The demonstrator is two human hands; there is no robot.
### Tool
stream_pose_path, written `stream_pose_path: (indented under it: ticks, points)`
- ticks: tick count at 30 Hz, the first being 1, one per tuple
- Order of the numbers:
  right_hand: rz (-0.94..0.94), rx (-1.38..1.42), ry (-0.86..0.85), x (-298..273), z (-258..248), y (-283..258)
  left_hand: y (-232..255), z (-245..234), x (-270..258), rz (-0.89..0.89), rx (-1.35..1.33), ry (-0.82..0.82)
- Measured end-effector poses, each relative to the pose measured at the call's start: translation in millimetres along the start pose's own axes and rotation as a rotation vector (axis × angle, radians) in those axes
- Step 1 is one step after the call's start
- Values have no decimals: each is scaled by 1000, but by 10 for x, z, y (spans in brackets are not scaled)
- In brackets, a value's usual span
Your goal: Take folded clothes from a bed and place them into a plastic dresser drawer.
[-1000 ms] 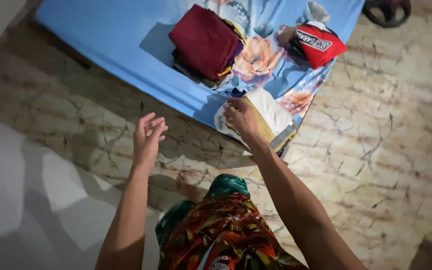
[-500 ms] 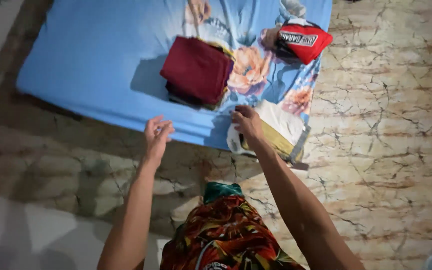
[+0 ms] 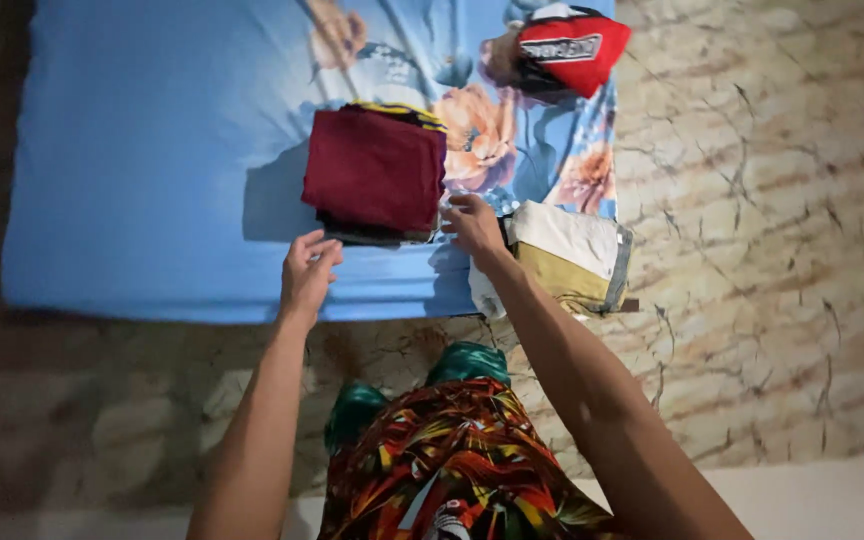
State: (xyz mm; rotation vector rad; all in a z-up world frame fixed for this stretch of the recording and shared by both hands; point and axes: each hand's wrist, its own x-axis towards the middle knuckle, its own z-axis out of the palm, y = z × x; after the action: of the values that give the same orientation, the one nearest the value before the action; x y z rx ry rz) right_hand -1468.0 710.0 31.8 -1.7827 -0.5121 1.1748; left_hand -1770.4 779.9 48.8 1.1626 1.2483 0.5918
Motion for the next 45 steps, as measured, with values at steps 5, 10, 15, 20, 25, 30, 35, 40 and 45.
stream_pose_path:
  ticks: [5,10,15,20,25,30,35,40,45]
  points:
    - [34,1,112,247,114,306,-190,-268,469,-50,115,-89]
    - [78,75,182,284,355,366,-755,-613,1163,-75,160,-157]
    - [181,201,260,52,727,487,-1126,-902,1502,-197,116,-198]
    - [239,173,286,0,923,500,-1411,-778,1913,-386,-5,-183]
    - [273,187,283,36,1134,668,-1734,-441,2328,-467,-104,-137]
    - [326,220,276,-110,1163,724,-1548,23,2442,-588,-161,76]
    - [351,169,292,-218,1084,723,-1449,146,2439,-684,-176,195]
    - [336,227,265,-54,1025,790,-1353,127,2365,-715,-215,217]
    - [309,259,287,48,929,621,-1038,160,2096,-502,-247,114]
